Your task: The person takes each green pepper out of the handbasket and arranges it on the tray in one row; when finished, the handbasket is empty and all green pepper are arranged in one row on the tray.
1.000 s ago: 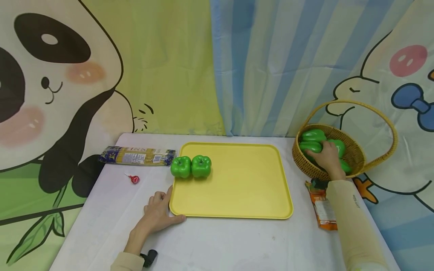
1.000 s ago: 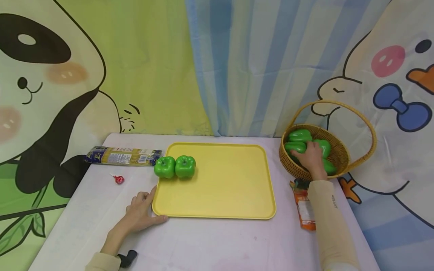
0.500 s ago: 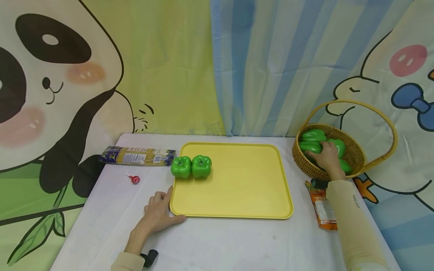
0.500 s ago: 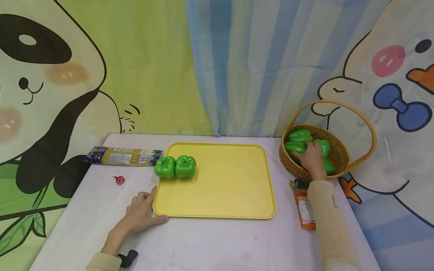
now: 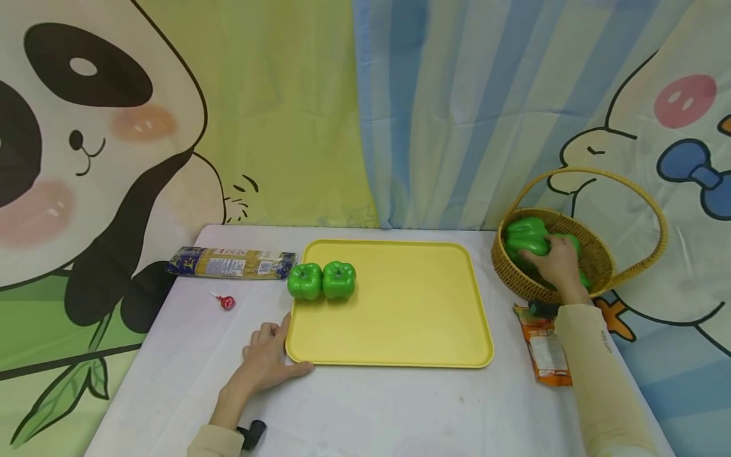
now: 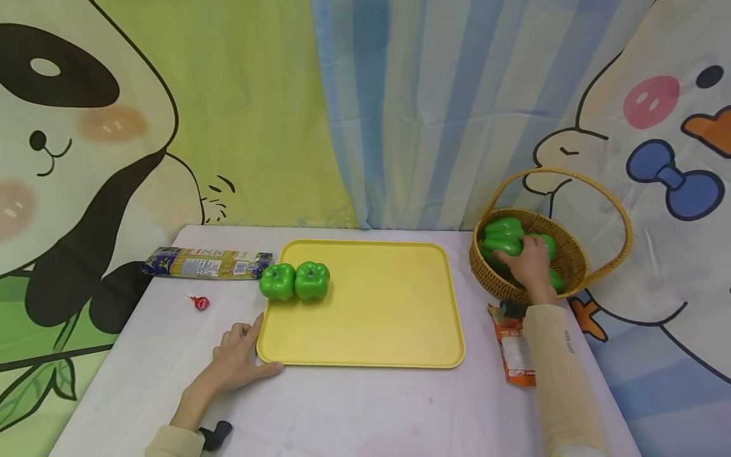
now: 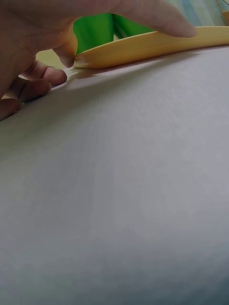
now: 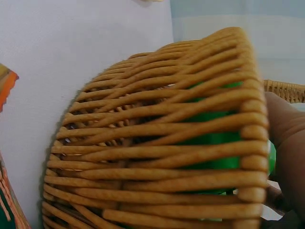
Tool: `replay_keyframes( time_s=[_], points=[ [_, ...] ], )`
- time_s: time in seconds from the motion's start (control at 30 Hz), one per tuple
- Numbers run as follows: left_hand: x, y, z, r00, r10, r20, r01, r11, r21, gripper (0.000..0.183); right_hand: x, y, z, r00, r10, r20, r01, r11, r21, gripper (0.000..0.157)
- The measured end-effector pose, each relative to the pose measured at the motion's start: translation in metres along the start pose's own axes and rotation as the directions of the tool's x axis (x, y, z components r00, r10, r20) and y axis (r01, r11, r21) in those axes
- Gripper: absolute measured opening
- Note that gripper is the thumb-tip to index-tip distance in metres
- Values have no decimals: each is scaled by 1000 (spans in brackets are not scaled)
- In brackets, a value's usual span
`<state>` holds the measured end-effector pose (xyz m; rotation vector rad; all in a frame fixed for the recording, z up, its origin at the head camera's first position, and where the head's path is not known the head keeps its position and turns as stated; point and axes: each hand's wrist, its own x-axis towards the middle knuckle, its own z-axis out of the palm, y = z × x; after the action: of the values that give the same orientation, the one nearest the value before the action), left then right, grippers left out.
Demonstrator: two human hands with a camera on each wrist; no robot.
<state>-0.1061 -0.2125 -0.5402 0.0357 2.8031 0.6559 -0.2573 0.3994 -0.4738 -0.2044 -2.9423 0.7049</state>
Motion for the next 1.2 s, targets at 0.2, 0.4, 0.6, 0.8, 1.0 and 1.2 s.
replay_keyframes(
  time_s=[0.2, 0.4, 0.6, 0.8, 1.0, 1.2],
  points=[
    [-1, 1, -1, 1000, -4, 5, 4, 1000, -6, 124, -3, 1, -5, 1000, 18, -16, -18, 999, 32, 92],
    [0, 1, -1, 1000, -1, 5, 1, 1000, 1, 125, -7, -3, -10, 999, 24, -36, -22, 998, 54, 88],
    [-1, 0, -2, 1000, 8, 2, -8, 1000, 4, 125, -11, -14, -16, 998, 3, -67, 3, 997, 81, 84],
    [-1, 0, -2, 1000, 12, 0, -12, 1000, 6, 124, -16, -29, -21, 996, -20, -87, 29, 995, 99, 83],
    [-1, 0, -2, 1000, 6, 2, -6, 1000, 11, 125, -21, -48, -20, 994, -69, -83, 78, 992, 101, 83],
    [-2, 1, -2, 1000, 1, 9, -1, 1000, 5, 124, -29, -63, -15, 987, -128, -93, 139, 982, 125, 77]
  ],
)
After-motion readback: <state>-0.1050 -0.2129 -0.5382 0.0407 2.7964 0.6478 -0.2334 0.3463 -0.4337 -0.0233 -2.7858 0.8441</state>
